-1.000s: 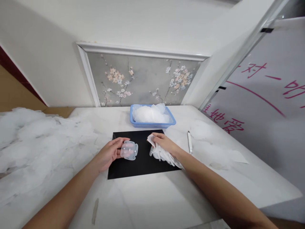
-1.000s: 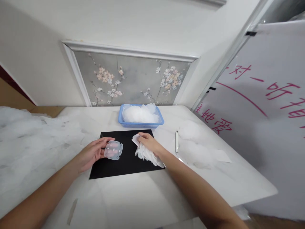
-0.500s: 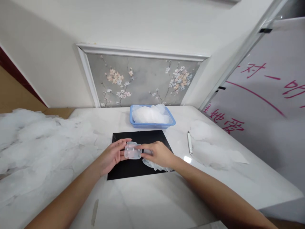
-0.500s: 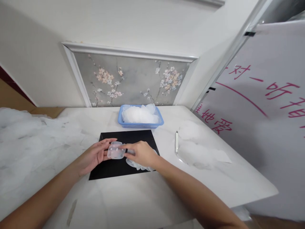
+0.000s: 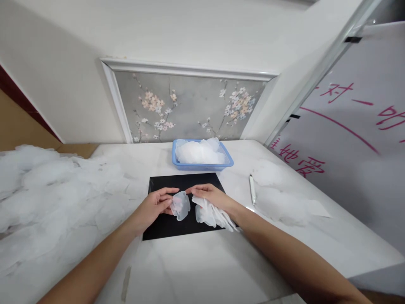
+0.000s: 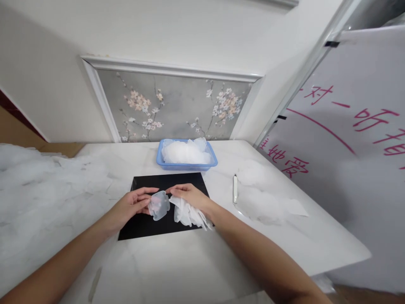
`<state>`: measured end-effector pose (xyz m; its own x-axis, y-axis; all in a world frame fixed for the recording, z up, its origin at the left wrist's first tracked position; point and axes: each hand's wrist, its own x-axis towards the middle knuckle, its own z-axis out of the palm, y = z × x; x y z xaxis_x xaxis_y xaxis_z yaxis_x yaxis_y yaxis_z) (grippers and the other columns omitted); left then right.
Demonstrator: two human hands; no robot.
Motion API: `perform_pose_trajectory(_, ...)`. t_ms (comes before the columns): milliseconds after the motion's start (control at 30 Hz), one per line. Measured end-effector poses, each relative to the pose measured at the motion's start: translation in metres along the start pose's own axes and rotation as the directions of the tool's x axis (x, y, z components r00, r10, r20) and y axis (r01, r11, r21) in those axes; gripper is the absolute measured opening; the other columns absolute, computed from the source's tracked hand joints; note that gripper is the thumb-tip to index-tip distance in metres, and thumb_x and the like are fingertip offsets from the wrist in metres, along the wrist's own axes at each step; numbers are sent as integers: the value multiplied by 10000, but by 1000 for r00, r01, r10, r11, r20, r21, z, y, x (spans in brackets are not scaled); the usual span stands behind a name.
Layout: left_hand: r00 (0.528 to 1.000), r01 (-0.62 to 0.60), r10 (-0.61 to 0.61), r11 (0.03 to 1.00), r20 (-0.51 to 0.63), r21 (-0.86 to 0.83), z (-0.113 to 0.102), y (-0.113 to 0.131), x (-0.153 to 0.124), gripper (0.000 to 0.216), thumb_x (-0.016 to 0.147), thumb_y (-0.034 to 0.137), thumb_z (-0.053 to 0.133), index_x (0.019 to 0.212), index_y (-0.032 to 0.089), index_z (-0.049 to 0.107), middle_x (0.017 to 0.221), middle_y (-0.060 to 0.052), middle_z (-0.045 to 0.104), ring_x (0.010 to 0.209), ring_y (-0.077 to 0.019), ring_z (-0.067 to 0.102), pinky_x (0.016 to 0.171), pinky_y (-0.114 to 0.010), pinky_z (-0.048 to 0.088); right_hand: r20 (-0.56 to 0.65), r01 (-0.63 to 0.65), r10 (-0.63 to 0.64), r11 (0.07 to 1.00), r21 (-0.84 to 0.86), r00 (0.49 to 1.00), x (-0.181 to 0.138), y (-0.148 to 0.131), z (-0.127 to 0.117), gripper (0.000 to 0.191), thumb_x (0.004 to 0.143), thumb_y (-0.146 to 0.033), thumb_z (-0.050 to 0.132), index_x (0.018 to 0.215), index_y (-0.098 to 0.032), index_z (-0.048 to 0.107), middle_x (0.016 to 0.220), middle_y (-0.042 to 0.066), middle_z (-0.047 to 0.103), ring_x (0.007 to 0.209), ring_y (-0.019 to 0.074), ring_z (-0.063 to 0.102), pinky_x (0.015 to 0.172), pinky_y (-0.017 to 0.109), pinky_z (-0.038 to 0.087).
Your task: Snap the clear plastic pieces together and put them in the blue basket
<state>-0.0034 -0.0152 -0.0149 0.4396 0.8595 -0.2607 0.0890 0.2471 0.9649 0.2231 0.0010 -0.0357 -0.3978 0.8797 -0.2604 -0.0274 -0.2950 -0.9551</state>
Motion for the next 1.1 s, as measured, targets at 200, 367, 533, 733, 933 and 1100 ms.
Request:
perform_pose_trajectory(200, 1000, -5, 5, 999, -11, -31, -5, 4, 0, 360, 817, 366, 654, 1127, 184, 660, 992, -75, 723, 884, -204, 656, 777, -312, 508, -81, 36, -45, 994, -106, 996, -7, -14, -12, 524, 616, -637, 728, 761, -139, 653, 601, -26, 541, 531, 91, 438, 519, 239, 328)
perform_pose_trajectory(367, 1000, 12, -14, 995, -20, -102, -10, 10, -4, 358, 809, 388, 661, 1119, 211, 674, 1093, -82, 707, 940, -216, 641, 786, -311, 494, -247, 140, -212, 950, -281, 946, -13, -34, -31, 444, 706, -599, 661, 764, -161, 622, 607, -28, 535, 562, 113, 471, 552, 247, 363)
perform_pose_trajectory(533, 992, 18, -33, 992, -123, -125, -16, 33, 0, 321, 768, 365, 685, 1050, 211, 685, 963, -56, 708, 816, -180, 627, 718, -283, 483, -437, 173, -329, 917, -360, 837, 4, -71, -74, 412, 724, -567, 630, 790, -161, 621, 574, -35, 532, 523, 115, 474, 513, 234, 346)
perform_pose_trajectory(733, 892, -237, 348, 903, -287, 358, -21, 73, 96, 344, 839, 363, 485, 1026, 166, 696, 922, -81, 694, 775, -192, 626, 702, -317, 489, -339, 200, -551, 700, -686, 762, 77, -127, -107, 448, 864, -505, 490, 963, -105, 667, 603, 1, 579, 544, 125, 484, 521, 240, 364)
perform_pose_trajectory(933, 797, -279, 539, 729, -272, 625, -17, 83, 187, 250, 810, 265, 511, 981, 188, 676, 1185, -118, 605, 1237, -299, 480, 1098, -471, 290, -116, 247, -598, 491, -835, 793, 148, -115, -88, 165, 823, -305, 648, 811, -151, 708, 863, 67, 709, 867, 202, 604, 836, 316, 426)
perform_pose_trajectory(1100, 833, -295, 537, 633, -131, 716, -9, 65, 197, 570, 840, 392, 518, 1346, 141, 439, 1443, -178, 444, 1376, -283, 366, 1139, -439, 243, 35, 294, -590, 350, -889, 806, 162, -88, -96, 220, 920, -269, 508, 874, -171, 699, 906, 65, 711, 866, 187, 620, 842, 304, 432)
